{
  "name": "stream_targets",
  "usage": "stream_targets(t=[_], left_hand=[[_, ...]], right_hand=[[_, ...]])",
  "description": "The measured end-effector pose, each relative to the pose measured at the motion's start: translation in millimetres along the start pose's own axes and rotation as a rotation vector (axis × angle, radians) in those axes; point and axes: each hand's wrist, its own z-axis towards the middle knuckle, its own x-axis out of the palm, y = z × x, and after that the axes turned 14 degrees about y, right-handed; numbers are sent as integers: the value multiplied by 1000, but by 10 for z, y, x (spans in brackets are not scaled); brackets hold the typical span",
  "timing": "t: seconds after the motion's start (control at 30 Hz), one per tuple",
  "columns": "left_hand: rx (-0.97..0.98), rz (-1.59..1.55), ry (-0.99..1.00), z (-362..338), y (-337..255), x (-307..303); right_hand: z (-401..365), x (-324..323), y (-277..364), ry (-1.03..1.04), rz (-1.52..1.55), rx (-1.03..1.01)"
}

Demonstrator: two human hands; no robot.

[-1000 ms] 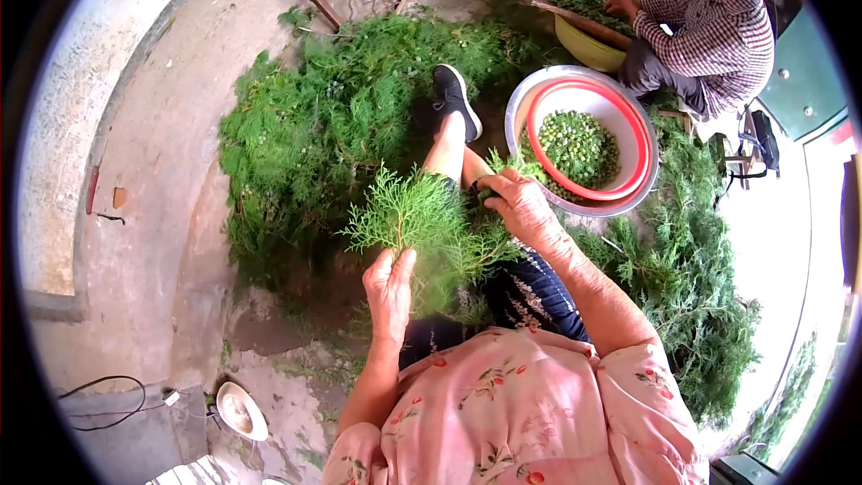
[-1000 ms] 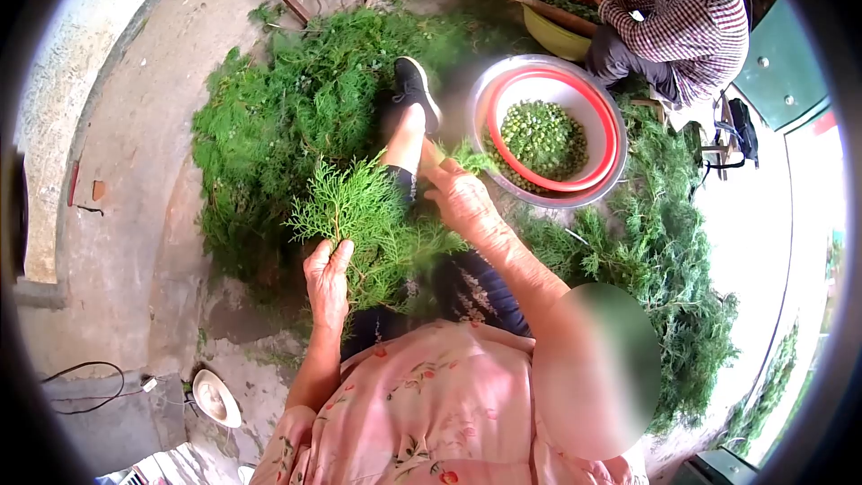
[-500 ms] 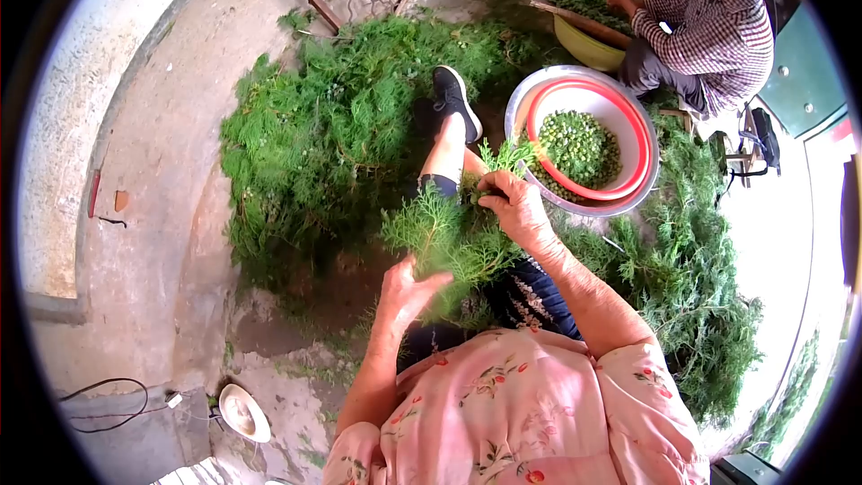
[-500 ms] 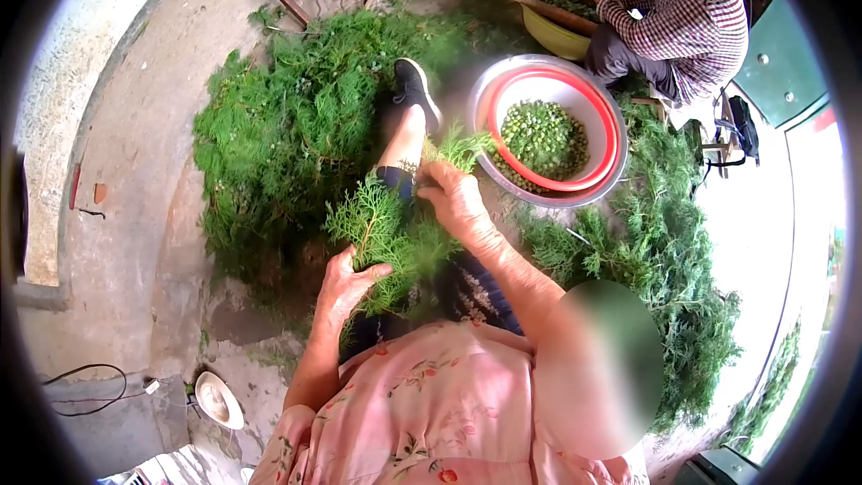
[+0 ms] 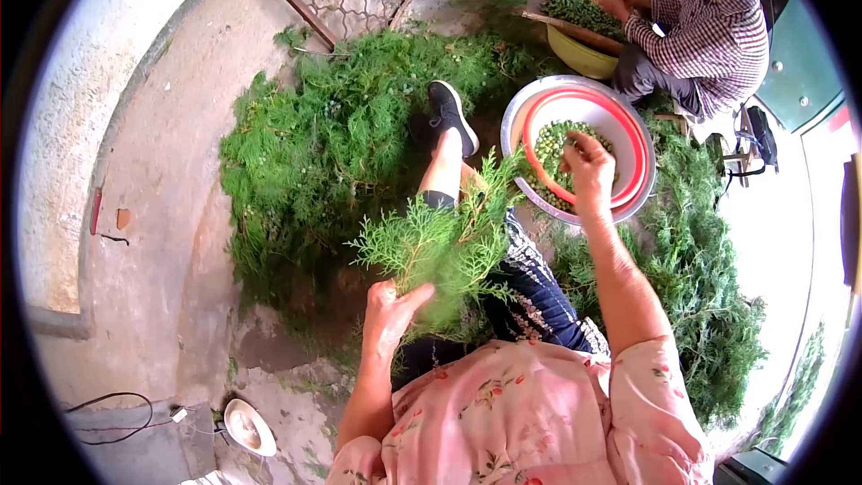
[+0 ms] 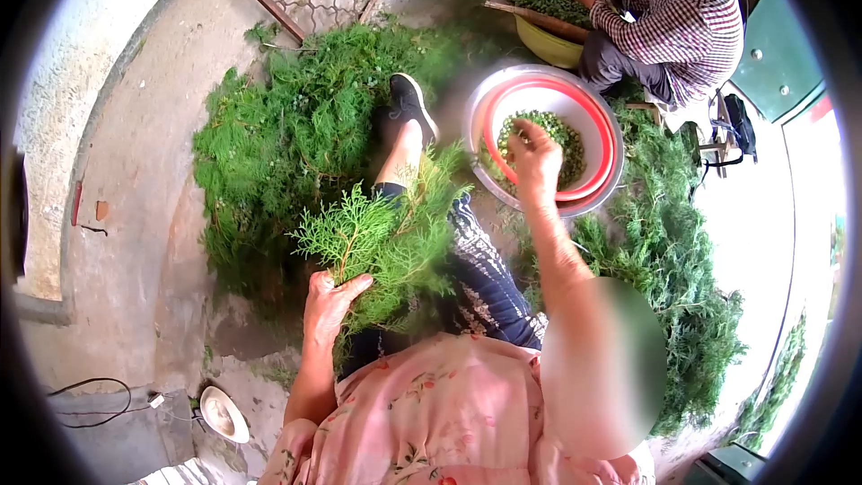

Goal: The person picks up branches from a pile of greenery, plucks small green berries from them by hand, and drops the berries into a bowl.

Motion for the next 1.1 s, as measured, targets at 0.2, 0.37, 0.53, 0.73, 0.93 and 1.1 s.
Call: stream_targets(t=[0.2,0.37,0.53,0.73,0.93,1.1], left_hand=[[-7,181,-15,-1,-66,-13],[47,226,-8,23,-80,47],[48,404,-24,-9,-101,45],[5,325,4,-74,-196,52],[51,-43,1,-109,-199,46],[66,-218,-31,-151,-155,-71]], right_hand=[[324,-518,-306,-105,-675,-183],[-228,347,522,487,-888,-607],[-515,734,553,833,-1102,-534],[-441,684,520,842,-541,-321],[-223,688,394,255,35,-30],[-208,467,512,256,580,133]])
